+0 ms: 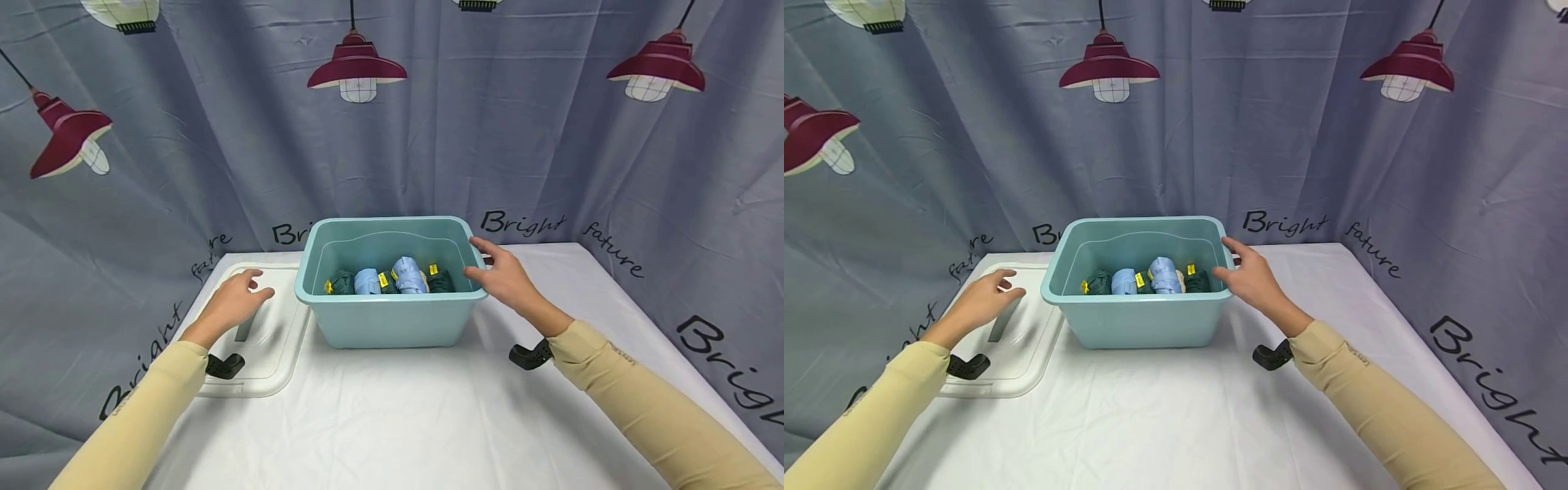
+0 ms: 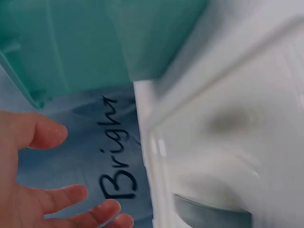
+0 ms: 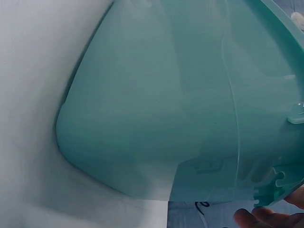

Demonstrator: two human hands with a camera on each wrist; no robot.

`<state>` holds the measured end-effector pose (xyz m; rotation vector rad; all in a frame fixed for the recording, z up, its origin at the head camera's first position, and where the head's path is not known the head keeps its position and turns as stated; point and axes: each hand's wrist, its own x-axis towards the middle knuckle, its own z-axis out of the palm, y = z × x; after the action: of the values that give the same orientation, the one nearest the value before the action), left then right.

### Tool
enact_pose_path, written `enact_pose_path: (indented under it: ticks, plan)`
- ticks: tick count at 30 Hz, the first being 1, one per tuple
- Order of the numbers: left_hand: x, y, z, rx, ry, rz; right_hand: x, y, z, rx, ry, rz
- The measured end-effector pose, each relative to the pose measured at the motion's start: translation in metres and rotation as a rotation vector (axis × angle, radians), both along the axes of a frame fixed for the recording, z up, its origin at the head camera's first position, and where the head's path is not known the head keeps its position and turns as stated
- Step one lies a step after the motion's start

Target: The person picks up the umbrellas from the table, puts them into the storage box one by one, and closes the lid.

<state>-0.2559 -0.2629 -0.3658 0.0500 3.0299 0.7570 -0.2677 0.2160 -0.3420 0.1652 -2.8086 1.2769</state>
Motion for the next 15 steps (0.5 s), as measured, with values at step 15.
enact_pose_path:
  ticks: [15]
  plan:
    - [-0.003,-0.024,-0.023,-0.044,-0.325,0.081,0.002,0.001,0.000,-0.020,-0.014,-0.002]
